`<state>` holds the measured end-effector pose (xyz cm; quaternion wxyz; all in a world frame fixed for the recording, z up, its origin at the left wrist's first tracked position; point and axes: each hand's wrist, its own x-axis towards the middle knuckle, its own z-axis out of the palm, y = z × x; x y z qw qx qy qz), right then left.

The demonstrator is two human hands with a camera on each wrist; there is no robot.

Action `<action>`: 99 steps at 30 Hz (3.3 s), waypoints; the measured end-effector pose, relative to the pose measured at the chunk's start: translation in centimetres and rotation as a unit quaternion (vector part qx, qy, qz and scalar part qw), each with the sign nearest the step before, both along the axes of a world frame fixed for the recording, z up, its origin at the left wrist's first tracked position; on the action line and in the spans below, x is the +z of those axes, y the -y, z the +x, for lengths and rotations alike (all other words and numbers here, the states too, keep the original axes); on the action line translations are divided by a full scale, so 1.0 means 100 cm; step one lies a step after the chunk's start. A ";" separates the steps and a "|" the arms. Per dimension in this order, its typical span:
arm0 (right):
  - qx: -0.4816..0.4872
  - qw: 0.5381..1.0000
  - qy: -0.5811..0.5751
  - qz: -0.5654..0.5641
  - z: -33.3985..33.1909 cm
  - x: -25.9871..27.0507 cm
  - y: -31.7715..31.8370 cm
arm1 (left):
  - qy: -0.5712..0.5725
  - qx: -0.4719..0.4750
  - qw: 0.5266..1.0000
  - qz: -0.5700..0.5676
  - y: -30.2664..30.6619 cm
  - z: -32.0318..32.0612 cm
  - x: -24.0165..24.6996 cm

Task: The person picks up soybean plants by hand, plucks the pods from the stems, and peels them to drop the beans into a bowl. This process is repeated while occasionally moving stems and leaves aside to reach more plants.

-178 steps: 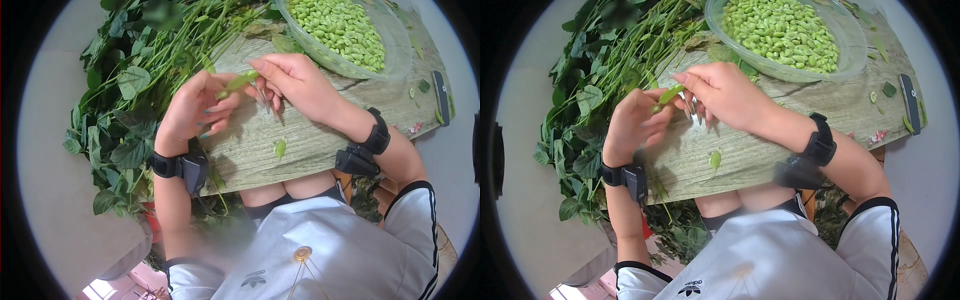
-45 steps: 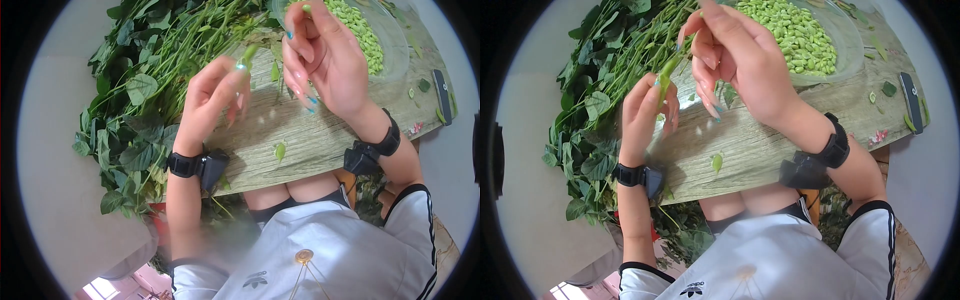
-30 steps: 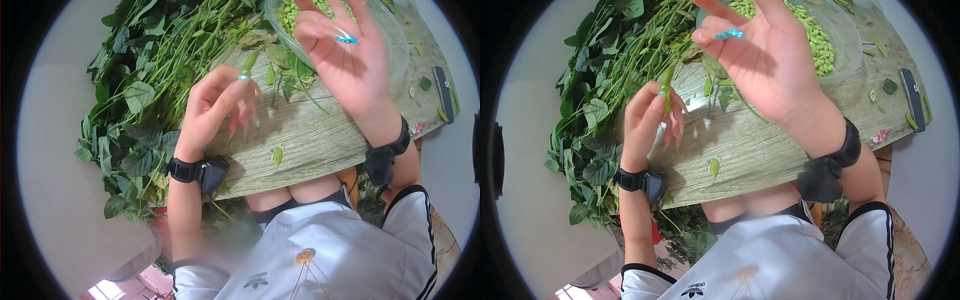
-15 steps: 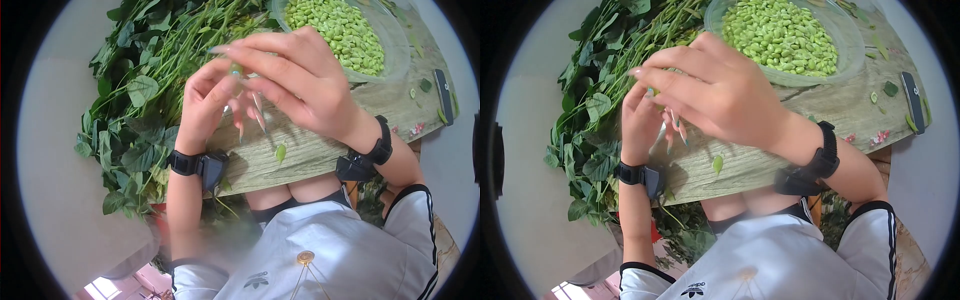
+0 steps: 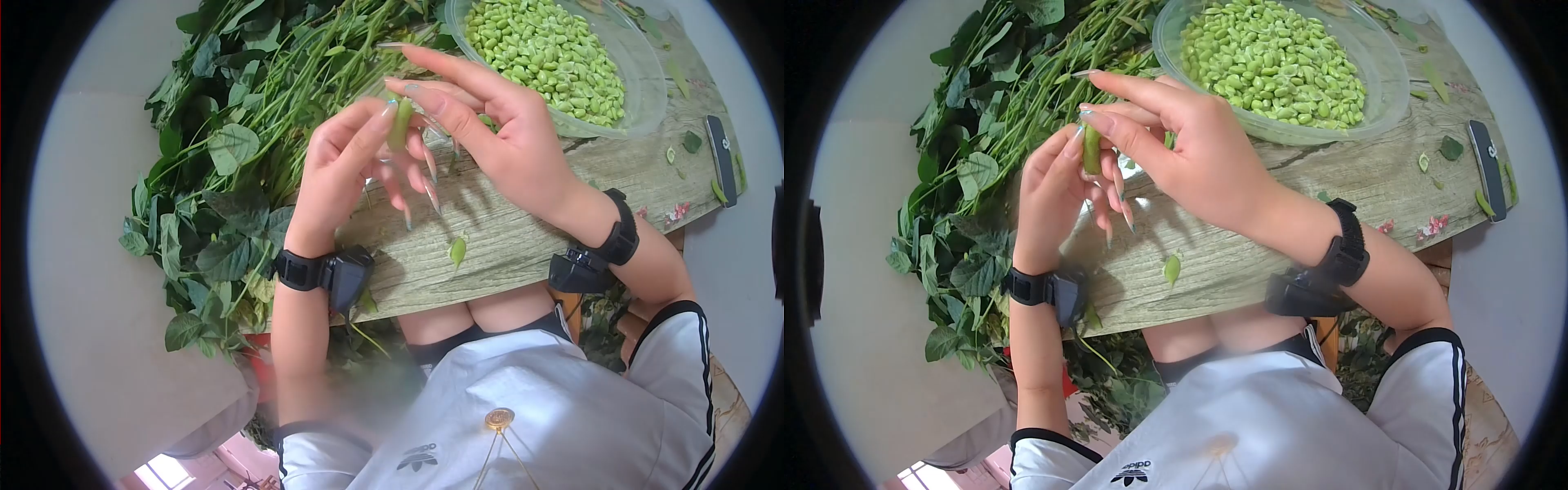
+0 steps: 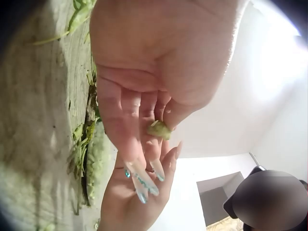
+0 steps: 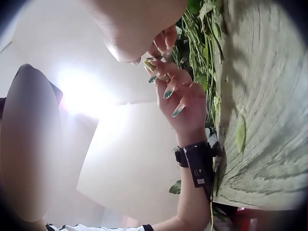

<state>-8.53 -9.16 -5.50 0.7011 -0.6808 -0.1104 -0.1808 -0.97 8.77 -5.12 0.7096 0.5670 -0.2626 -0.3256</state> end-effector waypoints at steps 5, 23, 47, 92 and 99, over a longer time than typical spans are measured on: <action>-0.069 0.974 0.112 -0.184 0.002 -0.004 0.001 | -0.043 0.004 0.999 -0.008 0.001 -0.001 0.004; 0.015 1.000 0.015 0.015 0.005 -0.008 0.000 | 0.193 0.083 0.977 0.038 0.003 -0.011 0.003; -0.076 0.977 0.113 -0.164 -0.003 0.010 0.008 | 0.163 0.073 0.984 0.005 -0.002 -0.012 0.012; -0.099 0.949 0.193 -0.228 0.002 -0.002 0.005 | 0.341 0.105 0.928 0.110 -0.001 -0.018 0.000; -0.002 0.991 0.017 -0.130 -0.004 0.016 0.012 | 0.347 0.115 0.925 0.101 0.005 -0.027 0.007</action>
